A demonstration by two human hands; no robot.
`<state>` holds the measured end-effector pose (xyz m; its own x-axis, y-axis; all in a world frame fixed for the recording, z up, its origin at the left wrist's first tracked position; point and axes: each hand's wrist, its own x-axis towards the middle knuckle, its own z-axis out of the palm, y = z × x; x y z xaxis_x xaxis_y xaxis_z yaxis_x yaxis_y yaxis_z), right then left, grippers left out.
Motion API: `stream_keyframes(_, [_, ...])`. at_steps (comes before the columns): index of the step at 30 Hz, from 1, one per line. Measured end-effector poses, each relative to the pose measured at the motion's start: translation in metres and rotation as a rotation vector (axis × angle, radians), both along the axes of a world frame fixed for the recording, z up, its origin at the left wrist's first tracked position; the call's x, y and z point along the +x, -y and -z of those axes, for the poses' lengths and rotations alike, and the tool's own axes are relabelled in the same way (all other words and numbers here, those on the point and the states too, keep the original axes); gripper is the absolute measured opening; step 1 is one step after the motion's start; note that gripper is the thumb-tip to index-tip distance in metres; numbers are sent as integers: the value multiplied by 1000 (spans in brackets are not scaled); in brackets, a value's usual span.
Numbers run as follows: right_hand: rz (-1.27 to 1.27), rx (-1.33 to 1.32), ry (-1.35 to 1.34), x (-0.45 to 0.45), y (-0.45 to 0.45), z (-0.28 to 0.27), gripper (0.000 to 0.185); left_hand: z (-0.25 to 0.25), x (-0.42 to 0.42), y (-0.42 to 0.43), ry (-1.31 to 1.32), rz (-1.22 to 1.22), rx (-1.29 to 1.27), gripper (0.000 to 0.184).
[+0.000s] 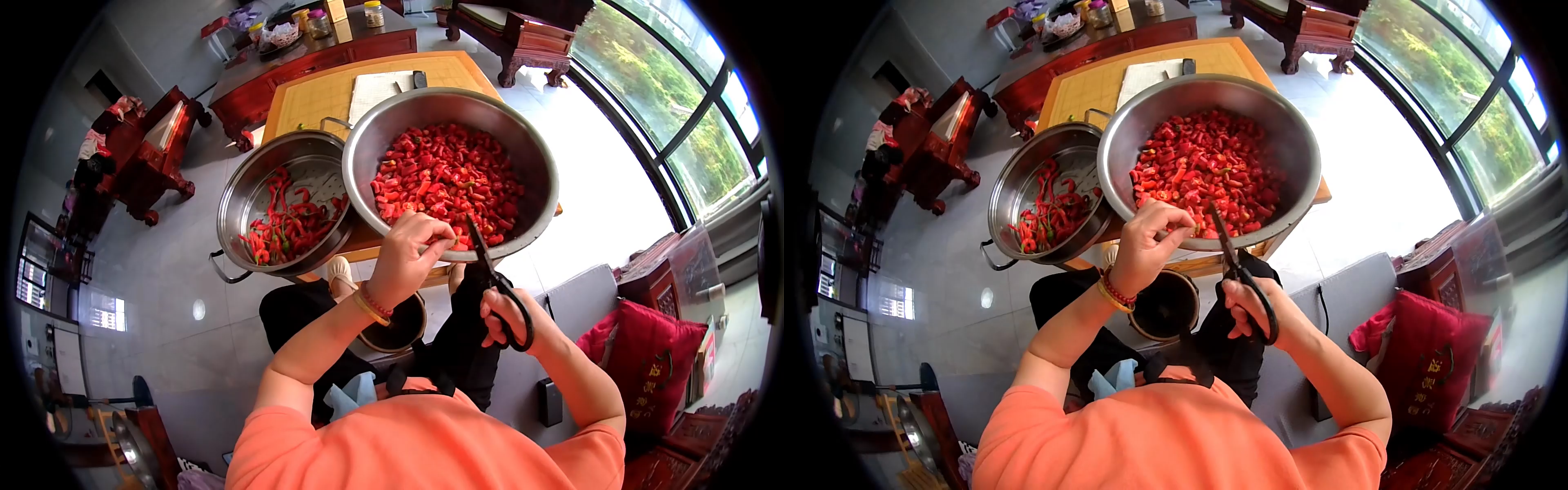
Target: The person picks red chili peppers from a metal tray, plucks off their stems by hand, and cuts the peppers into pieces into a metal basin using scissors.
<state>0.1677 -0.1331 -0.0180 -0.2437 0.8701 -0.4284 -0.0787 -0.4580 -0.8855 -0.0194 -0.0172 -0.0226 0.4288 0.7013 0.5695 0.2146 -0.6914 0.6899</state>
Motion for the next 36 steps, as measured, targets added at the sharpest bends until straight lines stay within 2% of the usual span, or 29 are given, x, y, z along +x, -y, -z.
stream_keyframes(5, [53, -44, -30, 4, 3, -4, 38, 8, -34, 19, -23, -51, 125, 11])
stream_keyframes(9, [92, -109, -7, 3, -3, 6, 32, 28, -65, 44, -242, -70, 199, 15])
stream_keyframes(12, [106, -52, -23, 2, -3, 9, 38, 68, -82, 56, -401, -90, 143, 13])
stream_keyframes(15, [88, 13, -50, 2, -5, 10, 44, 76, -101, 52, -465, -105, 86, 12])
stream_keyframes(17, [77, 31, -46, 2, -5, 10, 44, 51, -117, 39, -510, -106, 41, 11])
stream_keyframes(18, [77, 39, -37, 1, -6, 8, 44, 31, -124, 26, -455, -169, 168, 9])
stream_keyframes(21, [98, 62, -40, 0, -5, 6, 43, -15, -153, -19, -314, -386, 46, 6])
stream_keyframes(23, [120, 52, -60, 0, -5, 8, 44, -28, -176, -62, -373, -470, 7, 11])
stream_keyframes(25, [144, 49, -66, 0, -4, 8, 44, -18, -199, -110, -501, -555, -86, 14])
stream_keyframes(27, [136, 59, -79, 2, -3, 8, 44, 11, -220, -153, -762, -716, -124, 13])
stream_keyframes(31, [129, 80, -86, 5, 1, 4, 42, 57, -232, -199, -1041, -791, -211, 20])
stream_keyframes(33, [146, 76, -87, 10, 3, 0, 41, 71, -230, -210, -1005, -808, -153, 21])
stream_keyframes(36, [181, 74, -78, 16, 6, -2, 40, 82, -226, -221, -1095, -860, -37, 14])
